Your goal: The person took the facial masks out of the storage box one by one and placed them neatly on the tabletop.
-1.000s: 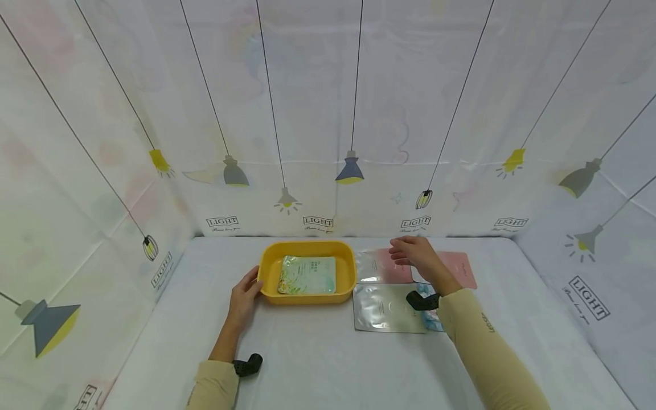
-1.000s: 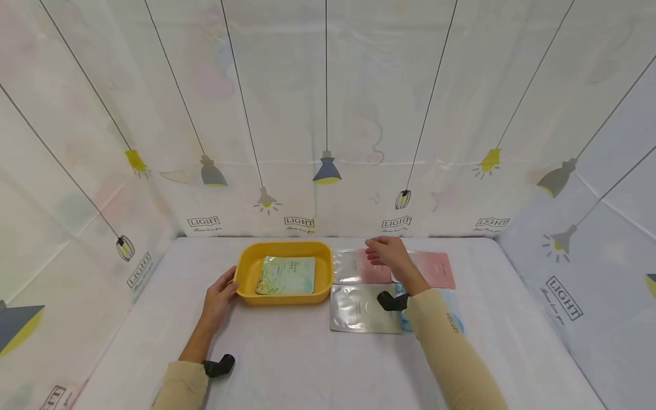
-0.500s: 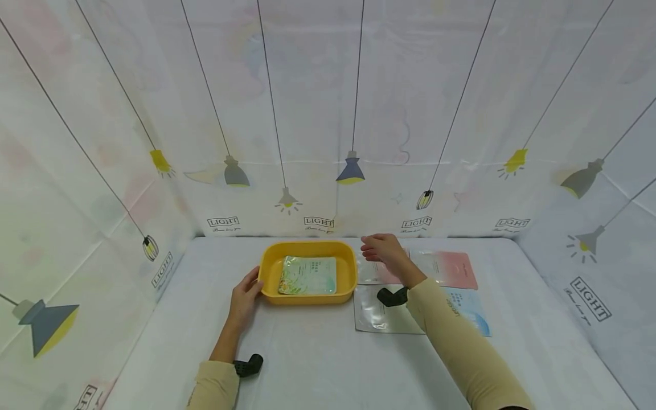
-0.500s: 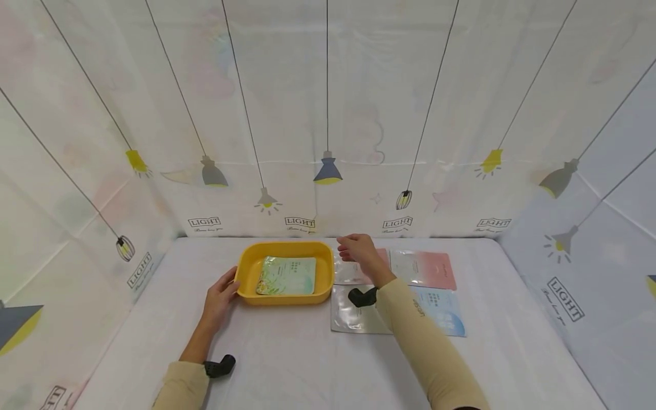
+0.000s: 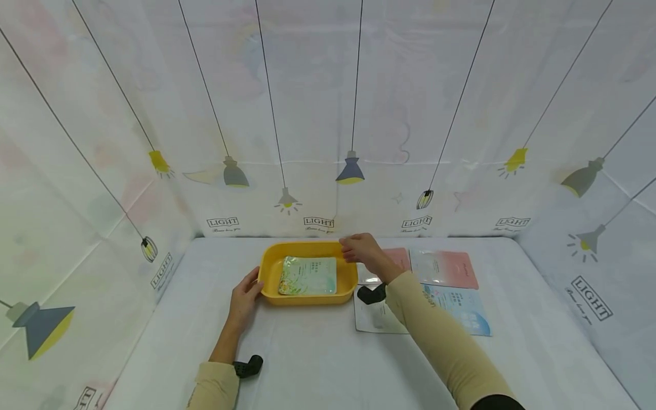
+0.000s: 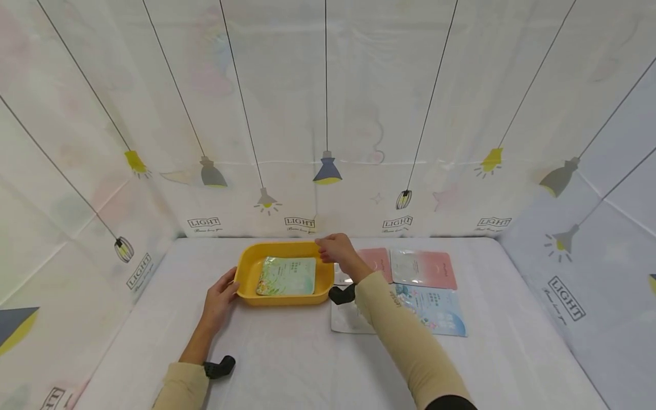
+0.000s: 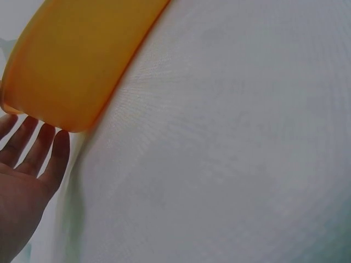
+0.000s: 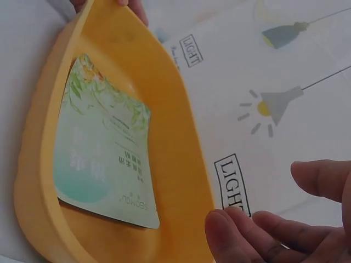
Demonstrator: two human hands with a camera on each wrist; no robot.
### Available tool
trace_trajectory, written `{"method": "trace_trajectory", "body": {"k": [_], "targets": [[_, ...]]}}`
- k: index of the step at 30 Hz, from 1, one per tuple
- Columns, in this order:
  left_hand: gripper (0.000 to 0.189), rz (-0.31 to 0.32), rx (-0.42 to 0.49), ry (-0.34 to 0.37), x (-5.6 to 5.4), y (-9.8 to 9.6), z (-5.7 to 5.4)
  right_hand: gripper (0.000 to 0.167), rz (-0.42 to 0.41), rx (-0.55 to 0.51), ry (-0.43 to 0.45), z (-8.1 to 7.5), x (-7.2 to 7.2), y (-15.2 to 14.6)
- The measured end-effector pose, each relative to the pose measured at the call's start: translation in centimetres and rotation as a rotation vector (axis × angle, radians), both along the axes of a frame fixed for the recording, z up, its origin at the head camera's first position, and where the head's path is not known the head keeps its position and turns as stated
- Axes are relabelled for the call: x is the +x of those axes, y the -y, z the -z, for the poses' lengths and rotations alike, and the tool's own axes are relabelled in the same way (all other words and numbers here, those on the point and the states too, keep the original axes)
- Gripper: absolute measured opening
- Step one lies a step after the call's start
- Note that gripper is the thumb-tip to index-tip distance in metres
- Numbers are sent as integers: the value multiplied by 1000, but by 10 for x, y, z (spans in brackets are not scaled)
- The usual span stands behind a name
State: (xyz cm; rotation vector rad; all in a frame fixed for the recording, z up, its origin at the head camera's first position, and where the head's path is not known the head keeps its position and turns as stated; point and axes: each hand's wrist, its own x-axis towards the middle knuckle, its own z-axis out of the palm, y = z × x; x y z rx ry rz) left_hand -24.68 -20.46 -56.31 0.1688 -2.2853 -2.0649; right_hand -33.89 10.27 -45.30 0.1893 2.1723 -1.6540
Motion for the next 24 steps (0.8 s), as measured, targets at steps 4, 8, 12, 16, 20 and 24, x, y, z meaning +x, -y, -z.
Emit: {"method": "trace_trajectory", "body": {"k": [4, 8, 12, 16, 20, 24], "targets": [[50, 9, 4, 19, 1, 0, -1, 45, 14, 24, -3, 5, 2, 12], [51, 26, 17, 26, 3, 0, -9, 47, -1, 48, -18, 11, 4, 23], [51, 38, 11, 26, 9, -2, -22, 52, -27, 96, -23, 19, 6, 31], [51, 29, 10, 21, 7, -1, -18, 54, -48, 170, -17, 27, 5, 36], [49, 13, 5, 3, 0, 3, 1, 41, -66, 259, -17, 34, 4, 43], [50, 18, 18, -1, -3, 4, 6, 37, -106, 369, -15, 36, 4, 48]]}}
